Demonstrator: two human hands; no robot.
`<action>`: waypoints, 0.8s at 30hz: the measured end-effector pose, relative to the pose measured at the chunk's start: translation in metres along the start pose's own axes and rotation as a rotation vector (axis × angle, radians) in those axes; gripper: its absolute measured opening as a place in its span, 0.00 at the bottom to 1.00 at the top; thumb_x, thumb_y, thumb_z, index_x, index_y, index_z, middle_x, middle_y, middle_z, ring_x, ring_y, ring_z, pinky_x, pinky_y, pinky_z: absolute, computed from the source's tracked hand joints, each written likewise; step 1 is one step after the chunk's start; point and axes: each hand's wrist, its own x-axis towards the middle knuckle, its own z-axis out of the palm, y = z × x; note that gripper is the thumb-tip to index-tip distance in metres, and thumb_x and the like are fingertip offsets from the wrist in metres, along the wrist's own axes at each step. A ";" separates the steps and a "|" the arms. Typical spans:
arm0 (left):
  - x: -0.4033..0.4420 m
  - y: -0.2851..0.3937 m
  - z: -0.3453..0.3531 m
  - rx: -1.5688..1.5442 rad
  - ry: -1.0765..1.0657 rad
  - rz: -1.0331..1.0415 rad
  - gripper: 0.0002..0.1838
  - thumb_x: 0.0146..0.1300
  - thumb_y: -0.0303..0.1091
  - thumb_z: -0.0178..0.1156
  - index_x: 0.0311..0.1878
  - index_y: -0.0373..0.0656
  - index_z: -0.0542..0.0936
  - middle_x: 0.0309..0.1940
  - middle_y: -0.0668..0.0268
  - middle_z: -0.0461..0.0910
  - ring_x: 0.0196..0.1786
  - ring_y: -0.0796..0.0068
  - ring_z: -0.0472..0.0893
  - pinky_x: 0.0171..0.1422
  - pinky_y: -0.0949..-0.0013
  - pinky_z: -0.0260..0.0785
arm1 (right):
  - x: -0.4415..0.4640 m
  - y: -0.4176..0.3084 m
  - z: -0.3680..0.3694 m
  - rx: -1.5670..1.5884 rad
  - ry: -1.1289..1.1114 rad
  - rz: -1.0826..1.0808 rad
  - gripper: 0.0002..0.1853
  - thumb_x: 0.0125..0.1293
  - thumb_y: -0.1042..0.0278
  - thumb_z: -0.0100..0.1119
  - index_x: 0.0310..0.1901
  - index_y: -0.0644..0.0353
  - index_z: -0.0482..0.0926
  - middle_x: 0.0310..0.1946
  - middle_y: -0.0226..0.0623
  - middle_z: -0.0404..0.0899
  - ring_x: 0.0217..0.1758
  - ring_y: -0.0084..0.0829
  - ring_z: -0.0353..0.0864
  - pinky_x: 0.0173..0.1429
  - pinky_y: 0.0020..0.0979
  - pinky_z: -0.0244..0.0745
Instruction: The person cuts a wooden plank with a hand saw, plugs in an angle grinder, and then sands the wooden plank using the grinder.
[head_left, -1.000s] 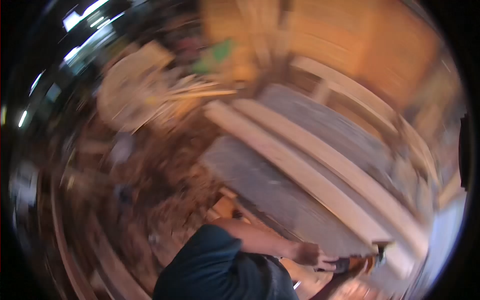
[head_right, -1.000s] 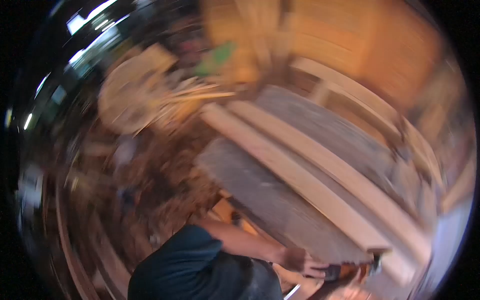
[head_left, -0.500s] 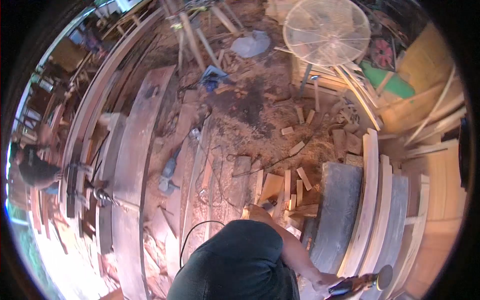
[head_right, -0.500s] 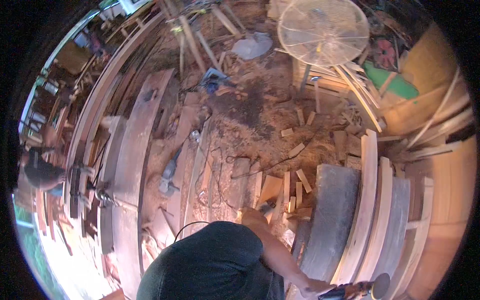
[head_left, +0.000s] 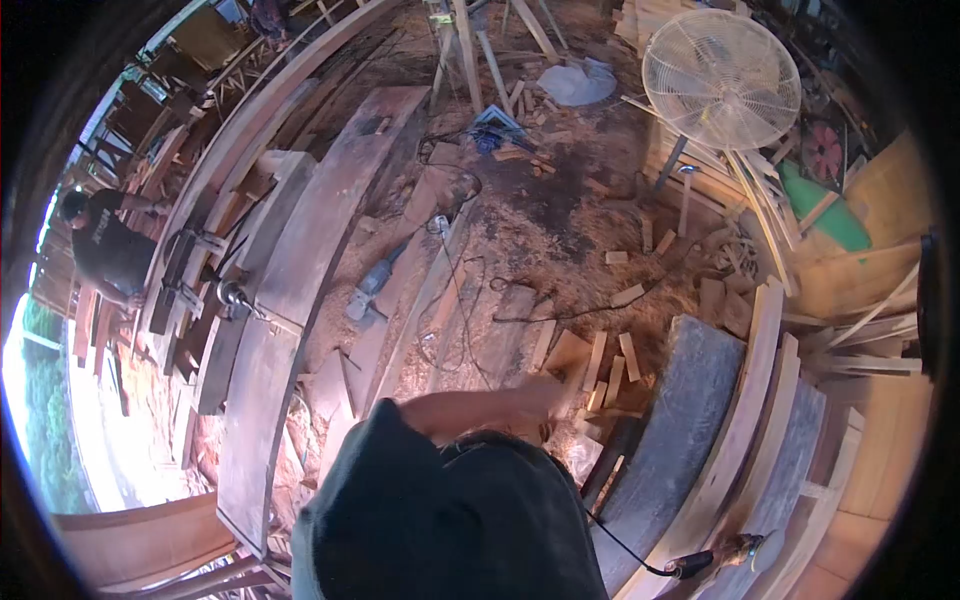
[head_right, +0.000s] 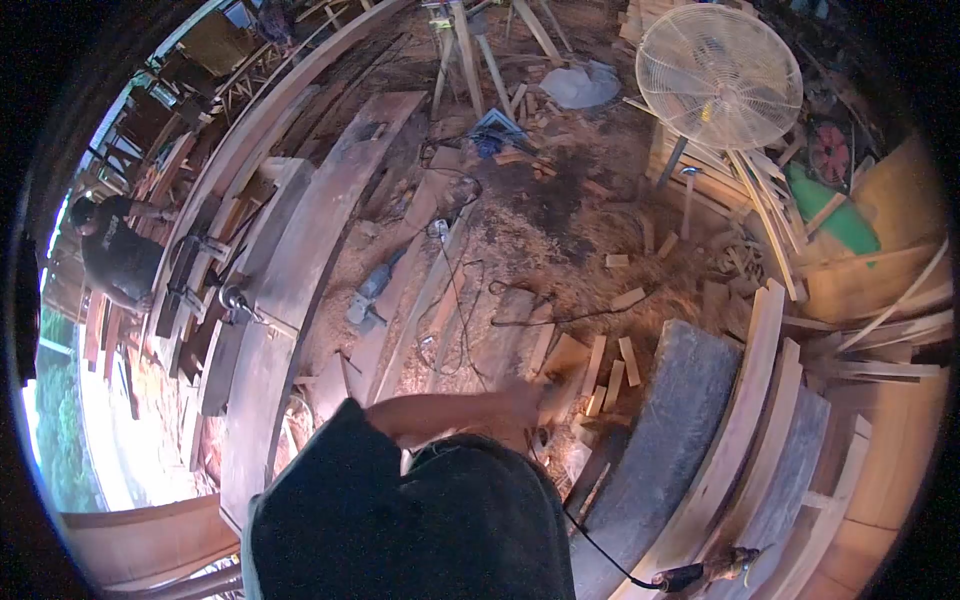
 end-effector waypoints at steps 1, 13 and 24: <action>0.038 -0.112 0.067 -0.217 0.334 -0.174 0.32 0.58 0.57 0.66 0.54 0.37 0.81 0.61 0.43 0.74 0.61 0.48 0.77 0.64 0.50 0.69 | 0.003 0.003 -0.001 -0.004 0.000 0.005 0.29 0.68 0.56 0.64 0.62 0.69 0.71 0.43 0.46 0.77 0.47 0.41 0.80 0.49 0.40 0.78; -0.098 -0.235 0.152 -0.421 0.473 -0.465 0.36 0.55 0.58 0.69 0.53 0.34 0.81 0.42 0.48 0.85 0.48 0.51 0.84 0.52 0.54 0.76 | 0.003 0.038 0.006 -0.015 0.001 0.059 0.30 0.68 0.57 0.65 0.64 0.69 0.69 0.47 0.48 0.76 0.50 0.43 0.79 0.52 0.41 0.77; 0.013 -0.183 0.068 -0.574 0.503 -0.182 0.27 0.53 0.46 0.71 0.53 0.40 0.83 0.39 0.54 0.87 0.43 0.59 0.86 0.49 0.61 0.78 | -0.008 0.047 0.015 -0.061 0.014 0.090 0.32 0.67 0.58 0.65 0.65 0.70 0.67 0.50 0.50 0.75 0.53 0.44 0.78 0.55 0.42 0.76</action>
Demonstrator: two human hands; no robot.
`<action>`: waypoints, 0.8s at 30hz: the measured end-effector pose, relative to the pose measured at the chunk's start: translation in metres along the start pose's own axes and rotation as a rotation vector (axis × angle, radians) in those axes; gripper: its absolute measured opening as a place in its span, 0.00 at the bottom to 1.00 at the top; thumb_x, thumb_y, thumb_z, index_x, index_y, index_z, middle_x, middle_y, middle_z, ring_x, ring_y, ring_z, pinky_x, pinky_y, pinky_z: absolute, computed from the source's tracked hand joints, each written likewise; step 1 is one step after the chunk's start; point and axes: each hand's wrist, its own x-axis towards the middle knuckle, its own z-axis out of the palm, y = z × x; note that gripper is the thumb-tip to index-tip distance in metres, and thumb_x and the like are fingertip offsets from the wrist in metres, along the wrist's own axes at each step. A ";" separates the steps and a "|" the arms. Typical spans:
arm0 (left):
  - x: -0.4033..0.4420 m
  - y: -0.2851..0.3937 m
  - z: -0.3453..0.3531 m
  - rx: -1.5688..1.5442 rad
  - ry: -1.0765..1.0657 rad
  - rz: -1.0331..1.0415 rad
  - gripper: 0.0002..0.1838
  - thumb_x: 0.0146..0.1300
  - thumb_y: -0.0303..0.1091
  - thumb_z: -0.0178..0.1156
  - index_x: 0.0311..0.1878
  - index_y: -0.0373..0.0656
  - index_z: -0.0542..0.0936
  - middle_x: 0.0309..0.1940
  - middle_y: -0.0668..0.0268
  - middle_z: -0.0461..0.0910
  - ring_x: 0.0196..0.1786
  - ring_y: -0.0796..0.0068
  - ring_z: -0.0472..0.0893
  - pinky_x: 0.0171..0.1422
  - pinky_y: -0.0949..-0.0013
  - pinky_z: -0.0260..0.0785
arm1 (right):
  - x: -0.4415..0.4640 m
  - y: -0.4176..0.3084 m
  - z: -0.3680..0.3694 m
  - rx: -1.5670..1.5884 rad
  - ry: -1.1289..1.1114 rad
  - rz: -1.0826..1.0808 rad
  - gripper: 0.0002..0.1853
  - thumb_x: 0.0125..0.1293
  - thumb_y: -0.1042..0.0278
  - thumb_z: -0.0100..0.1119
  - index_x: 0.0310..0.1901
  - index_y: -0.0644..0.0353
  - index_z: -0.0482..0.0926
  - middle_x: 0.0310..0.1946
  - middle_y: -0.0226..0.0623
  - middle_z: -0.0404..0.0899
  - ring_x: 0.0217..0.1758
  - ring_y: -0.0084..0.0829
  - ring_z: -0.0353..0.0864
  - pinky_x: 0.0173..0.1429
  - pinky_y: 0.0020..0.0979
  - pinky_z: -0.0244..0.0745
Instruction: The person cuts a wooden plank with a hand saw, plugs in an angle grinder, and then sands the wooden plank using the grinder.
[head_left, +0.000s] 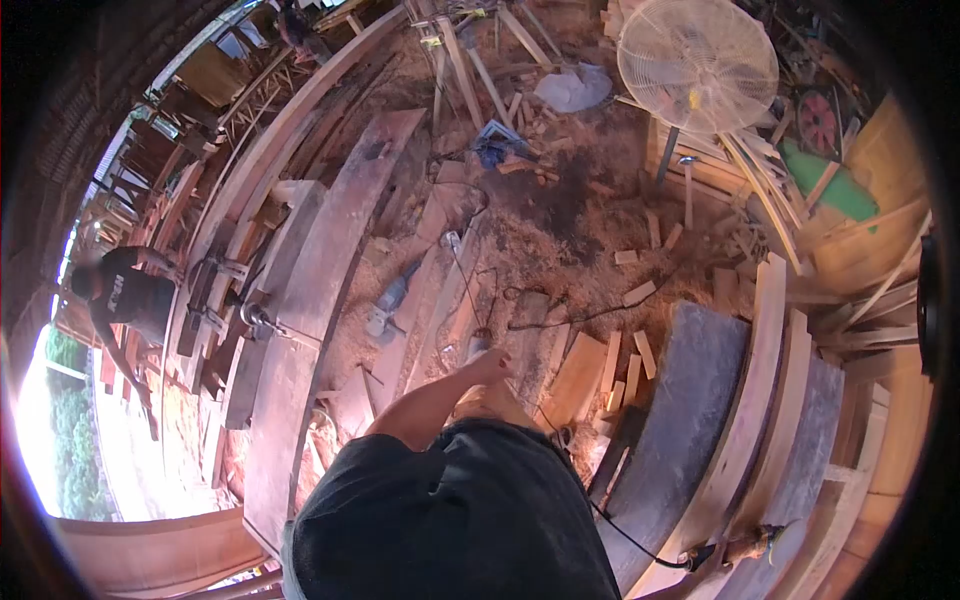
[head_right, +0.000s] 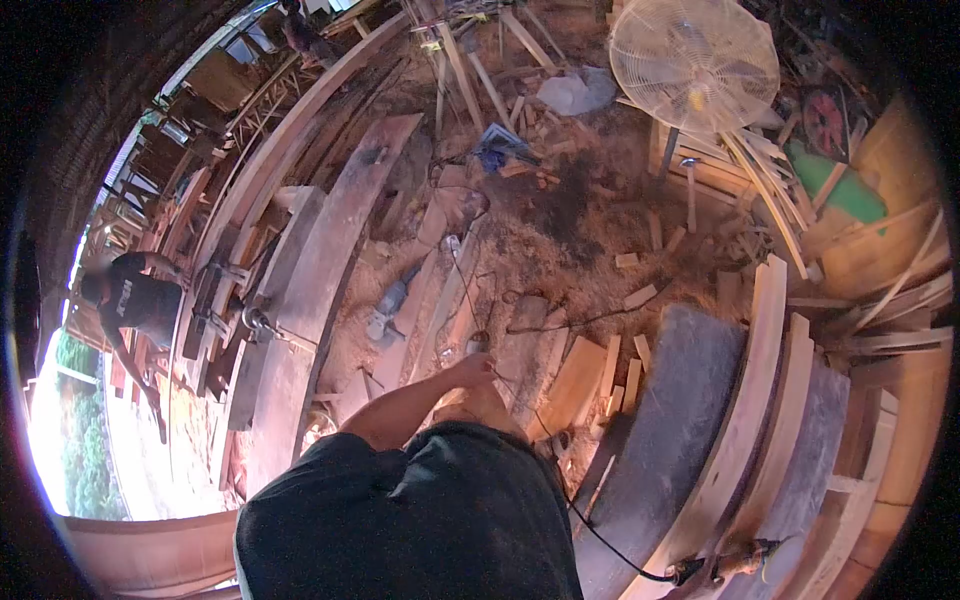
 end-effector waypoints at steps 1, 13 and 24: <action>-0.006 0.023 -0.004 0.200 0.021 0.052 0.27 0.53 0.45 0.71 0.53 0.41 0.83 0.40 0.54 0.87 0.44 0.60 0.86 0.50 0.61 0.78 | -0.001 0.001 0.001 -0.009 0.001 0.003 0.32 0.67 0.58 0.65 0.65 0.70 0.67 0.51 0.50 0.75 0.53 0.44 0.78 0.55 0.42 0.76; 0.006 -0.063 -0.069 0.127 -0.044 0.042 0.14 0.54 0.40 0.67 0.38 0.41 0.86 0.33 0.54 0.86 0.36 0.60 0.86 0.43 0.59 0.78 | -0.086 -0.039 -0.003 -0.155 0.125 -0.031 0.34 0.66 0.59 0.66 0.67 0.70 0.65 0.55 0.52 0.74 0.56 0.46 0.77 0.58 0.43 0.75; 0.086 -0.170 -0.268 -0.092 -0.131 -0.289 0.13 0.56 0.40 0.70 0.37 0.40 0.87 0.31 0.56 0.87 0.33 0.66 0.84 0.42 0.62 0.79 | -0.232 -0.182 0.012 -0.399 0.115 -0.165 0.36 0.66 0.60 0.67 0.68 0.71 0.64 0.58 0.54 0.73 0.59 0.47 0.76 0.61 0.43 0.74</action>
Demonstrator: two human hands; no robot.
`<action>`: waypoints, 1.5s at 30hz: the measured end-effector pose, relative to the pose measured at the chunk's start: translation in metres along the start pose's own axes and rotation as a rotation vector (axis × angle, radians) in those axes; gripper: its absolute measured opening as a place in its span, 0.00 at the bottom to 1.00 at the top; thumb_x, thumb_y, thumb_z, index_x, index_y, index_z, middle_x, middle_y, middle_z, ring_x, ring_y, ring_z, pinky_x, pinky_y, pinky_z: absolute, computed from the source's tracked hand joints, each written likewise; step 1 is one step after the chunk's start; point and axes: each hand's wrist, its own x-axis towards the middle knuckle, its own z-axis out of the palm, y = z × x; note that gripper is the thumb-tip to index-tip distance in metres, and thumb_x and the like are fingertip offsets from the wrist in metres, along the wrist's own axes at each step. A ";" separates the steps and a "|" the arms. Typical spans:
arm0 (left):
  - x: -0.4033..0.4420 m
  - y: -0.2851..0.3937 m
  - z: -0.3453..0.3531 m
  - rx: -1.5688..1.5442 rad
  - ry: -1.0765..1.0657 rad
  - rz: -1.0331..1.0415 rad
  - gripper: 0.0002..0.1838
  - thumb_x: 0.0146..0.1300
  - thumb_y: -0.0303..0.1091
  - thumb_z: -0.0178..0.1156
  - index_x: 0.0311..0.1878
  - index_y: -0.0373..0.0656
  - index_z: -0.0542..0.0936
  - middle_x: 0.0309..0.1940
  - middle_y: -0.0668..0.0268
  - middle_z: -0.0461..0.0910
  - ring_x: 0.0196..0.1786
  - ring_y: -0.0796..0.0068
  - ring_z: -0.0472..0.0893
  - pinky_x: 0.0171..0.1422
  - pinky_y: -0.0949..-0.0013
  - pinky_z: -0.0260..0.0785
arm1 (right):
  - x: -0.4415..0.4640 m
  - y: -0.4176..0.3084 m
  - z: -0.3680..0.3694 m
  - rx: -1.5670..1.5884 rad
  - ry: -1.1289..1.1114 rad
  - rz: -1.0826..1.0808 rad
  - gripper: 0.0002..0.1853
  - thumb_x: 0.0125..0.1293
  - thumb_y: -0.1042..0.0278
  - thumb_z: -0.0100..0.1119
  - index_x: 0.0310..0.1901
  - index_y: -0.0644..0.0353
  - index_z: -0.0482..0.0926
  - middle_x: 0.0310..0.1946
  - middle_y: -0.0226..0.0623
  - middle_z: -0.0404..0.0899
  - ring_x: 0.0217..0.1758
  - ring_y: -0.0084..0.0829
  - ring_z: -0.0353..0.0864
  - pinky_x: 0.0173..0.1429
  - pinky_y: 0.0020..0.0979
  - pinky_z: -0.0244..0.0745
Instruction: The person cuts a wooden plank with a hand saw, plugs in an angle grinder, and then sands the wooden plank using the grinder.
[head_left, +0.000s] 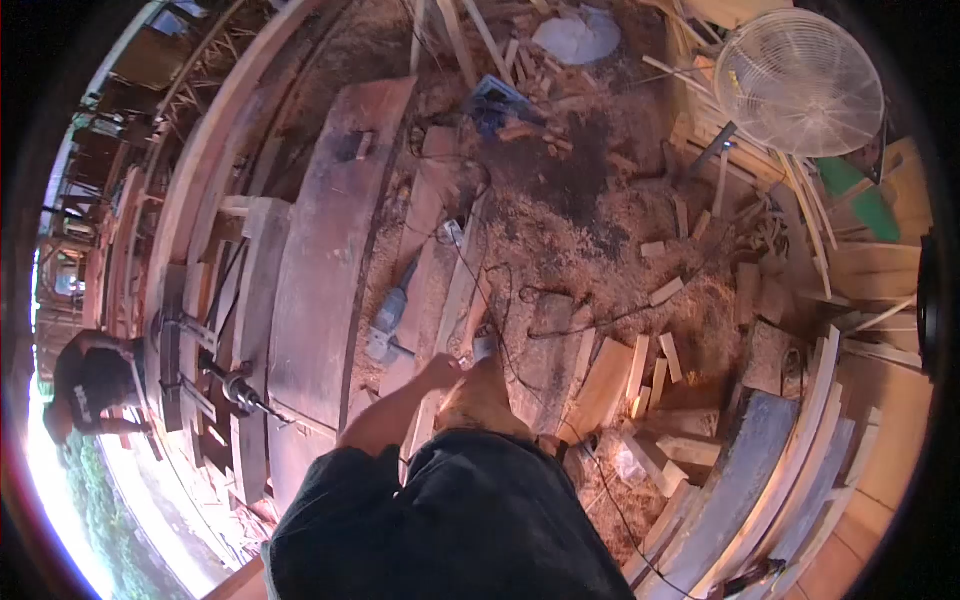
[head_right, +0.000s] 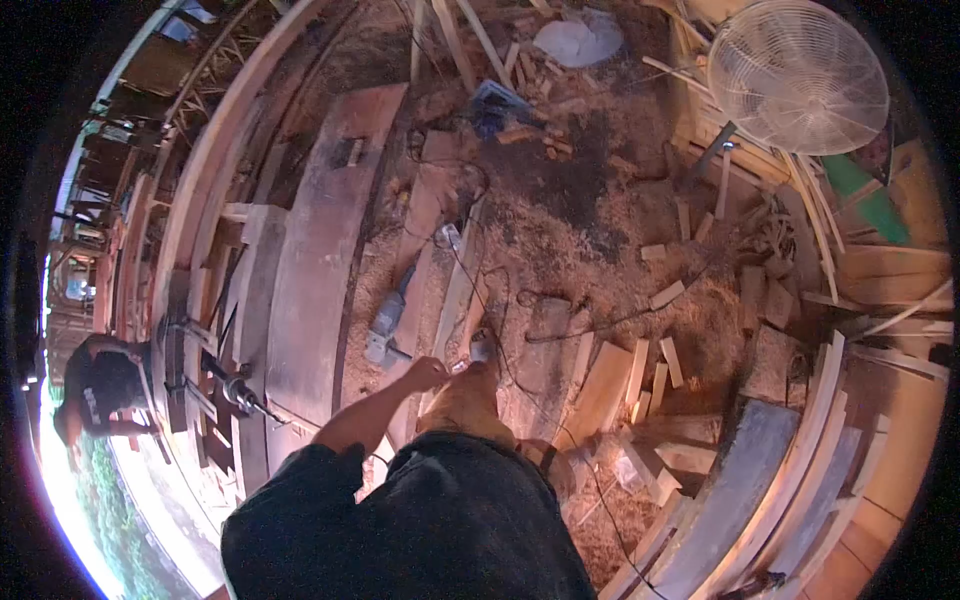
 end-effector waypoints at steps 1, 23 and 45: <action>0.011 -0.008 -0.019 0.094 0.016 0.054 0.12 0.56 0.39 0.70 0.37 0.40 0.87 0.30 0.56 0.87 0.33 0.67 0.84 0.42 0.63 0.79 | -0.011 -0.014 -0.005 -0.019 -0.037 -0.012 0.36 0.66 0.60 0.67 0.69 0.71 0.64 0.58 0.54 0.73 0.59 0.47 0.76 0.61 0.43 0.74; 0.127 -0.030 -0.077 -0.072 0.001 -0.087 0.18 0.58 0.47 0.63 0.36 0.40 0.86 0.32 0.51 0.86 0.38 0.58 0.87 0.47 0.56 0.78 | -0.245 -0.465 -0.023 0.477 -1.422 -0.182 0.28 0.65 0.65 0.67 0.64 0.65 0.73 0.60 0.45 0.78 0.59 0.35 0.79 0.60 0.36 0.75; 0.635 -0.167 -0.105 0.005 0.881 -0.379 0.29 0.60 0.42 0.64 0.60 0.34 0.73 0.53 0.37 0.79 0.59 0.41 0.78 0.64 0.51 0.70 | -0.440 -0.711 0.359 0.422 -1.858 -1.112 0.29 0.61 0.62 0.71 0.60 0.65 0.75 0.47 0.47 0.82 0.49 0.43 0.83 0.55 0.39 0.78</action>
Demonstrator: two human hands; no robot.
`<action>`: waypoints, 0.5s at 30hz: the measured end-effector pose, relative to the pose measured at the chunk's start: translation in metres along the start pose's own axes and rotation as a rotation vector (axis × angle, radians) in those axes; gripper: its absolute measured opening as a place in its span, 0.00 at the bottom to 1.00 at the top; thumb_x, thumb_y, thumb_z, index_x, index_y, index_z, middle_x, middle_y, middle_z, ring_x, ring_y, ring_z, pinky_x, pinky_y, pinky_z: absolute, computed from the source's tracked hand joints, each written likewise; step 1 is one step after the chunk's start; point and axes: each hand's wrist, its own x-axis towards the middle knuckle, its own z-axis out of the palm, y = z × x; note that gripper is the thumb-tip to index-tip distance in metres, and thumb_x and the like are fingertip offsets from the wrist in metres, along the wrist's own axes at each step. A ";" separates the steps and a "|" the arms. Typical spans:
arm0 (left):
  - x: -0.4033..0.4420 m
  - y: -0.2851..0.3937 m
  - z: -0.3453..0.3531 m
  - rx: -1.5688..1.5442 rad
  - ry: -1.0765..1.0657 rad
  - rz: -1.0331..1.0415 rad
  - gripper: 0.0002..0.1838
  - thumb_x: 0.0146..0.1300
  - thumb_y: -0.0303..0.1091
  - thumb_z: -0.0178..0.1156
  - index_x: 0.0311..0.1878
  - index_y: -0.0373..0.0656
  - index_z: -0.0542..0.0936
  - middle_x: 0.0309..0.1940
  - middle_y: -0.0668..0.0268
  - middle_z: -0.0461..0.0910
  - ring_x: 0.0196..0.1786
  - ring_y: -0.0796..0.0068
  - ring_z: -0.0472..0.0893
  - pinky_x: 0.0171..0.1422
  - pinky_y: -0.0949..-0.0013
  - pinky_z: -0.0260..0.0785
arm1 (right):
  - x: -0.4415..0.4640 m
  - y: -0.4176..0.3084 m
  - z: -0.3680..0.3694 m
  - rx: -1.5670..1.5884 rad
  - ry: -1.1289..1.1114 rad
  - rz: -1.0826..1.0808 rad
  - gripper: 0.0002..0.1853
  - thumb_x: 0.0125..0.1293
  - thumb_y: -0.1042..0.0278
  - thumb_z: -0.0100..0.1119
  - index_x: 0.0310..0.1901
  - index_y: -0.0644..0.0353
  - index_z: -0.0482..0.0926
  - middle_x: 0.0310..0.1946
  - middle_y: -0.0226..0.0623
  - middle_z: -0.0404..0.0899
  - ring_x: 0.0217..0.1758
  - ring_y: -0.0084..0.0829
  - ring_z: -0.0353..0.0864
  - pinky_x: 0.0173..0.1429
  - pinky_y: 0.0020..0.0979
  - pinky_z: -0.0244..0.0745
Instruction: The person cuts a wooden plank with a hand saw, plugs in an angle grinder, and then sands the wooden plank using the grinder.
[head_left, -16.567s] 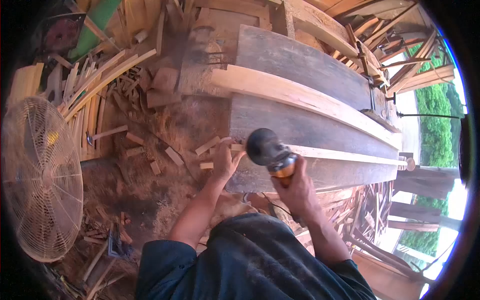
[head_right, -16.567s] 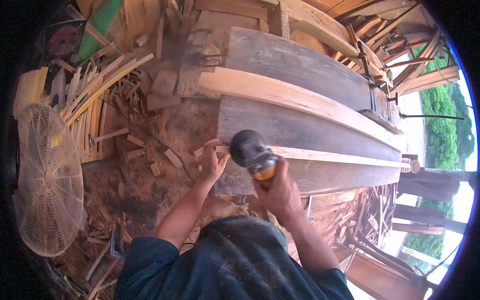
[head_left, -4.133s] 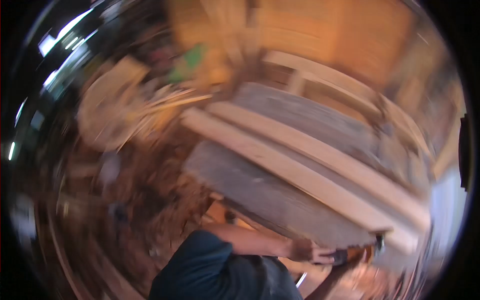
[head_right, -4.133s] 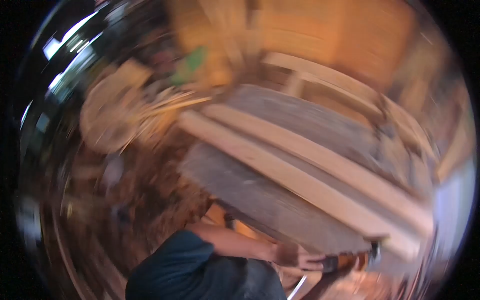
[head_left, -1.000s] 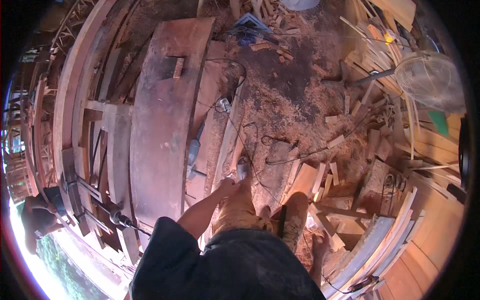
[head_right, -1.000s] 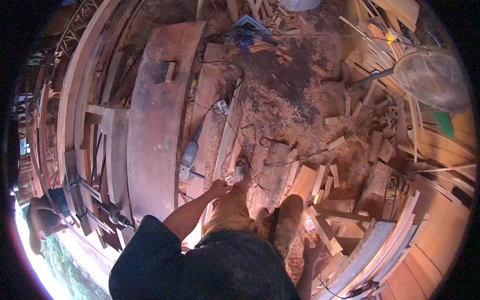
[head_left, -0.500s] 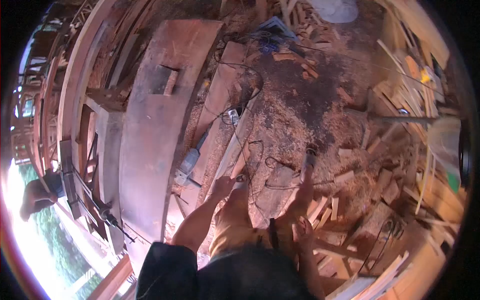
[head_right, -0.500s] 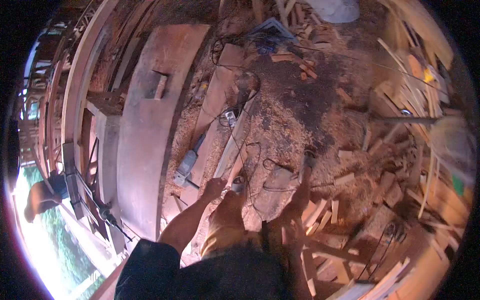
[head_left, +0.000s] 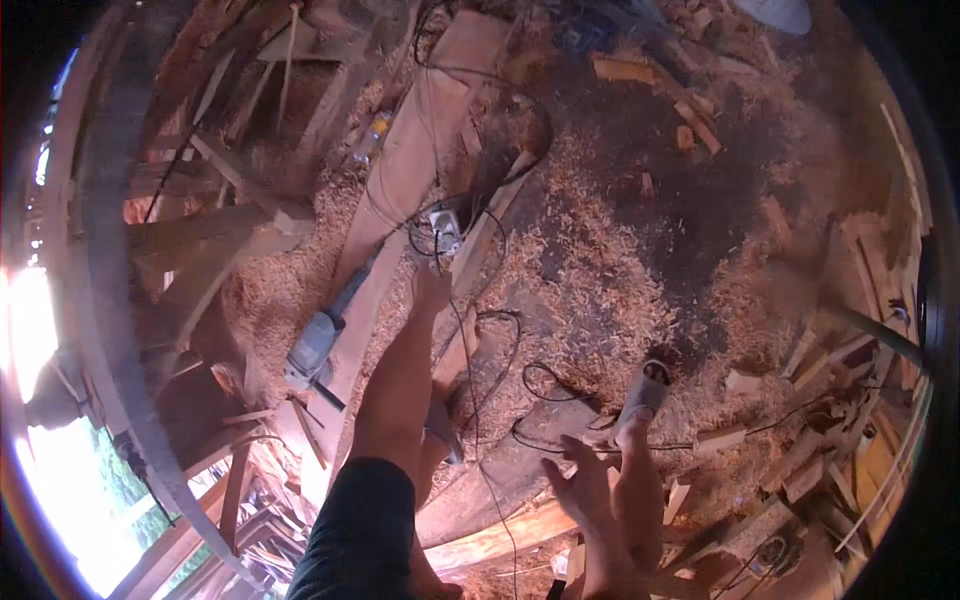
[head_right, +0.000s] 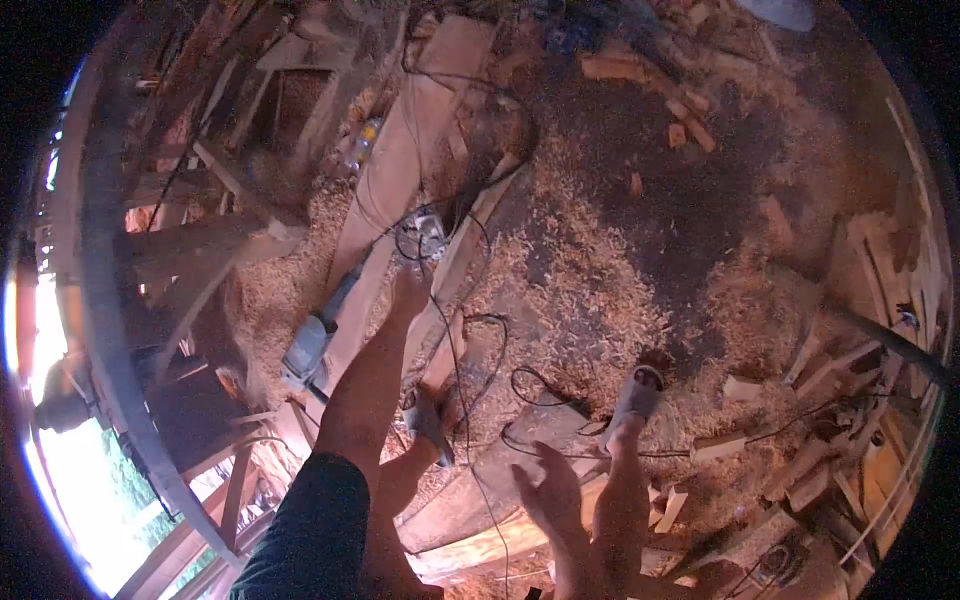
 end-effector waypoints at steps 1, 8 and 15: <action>0.004 0.020 -0.013 0.007 -0.145 -0.103 0.31 0.60 0.42 0.65 0.62 0.33 0.71 0.55 0.35 0.77 0.61 0.40 0.77 0.65 0.51 0.69 | 0.006 -0.014 0.002 0.032 -0.032 -0.043 0.29 0.61 0.61 0.71 0.61 0.66 0.74 0.48 0.47 0.82 0.49 0.43 0.84 0.55 0.39 0.78; 0.031 -0.004 0.031 -0.209 0.000 -0.060 0.34 0.59 0.43 0.69 0.61 0.29 0.69 0.53 0.38 0.78 0.56 0.42 0.79 0.59 0.51 0.70 | 0.014 -0.035 0.001 0.149 -0.137 0.025 0.30 0.61 0.55 0.70 0.60 0.66 0.76 0.48 0.49 0.82 0.50 0.42 0.84 0.54 0.40 0.78; 0.056 -0.003 0.014 0.219 -0.094 0.029 0.24 0.54 0.50 0.68 0.44 0.38 0.85 0.38 0.45 0.85 0.43 0.47 0.85 0.49 0.48 0.75 | 0.017 -0.044 0.007 0.128 -0.246 0.078 0.32 0.62 0.51 0.69 0.62 0.63 0.75 0.52 0.50 0.81 0.52 0.43 0.83 0.56 0.40 0.78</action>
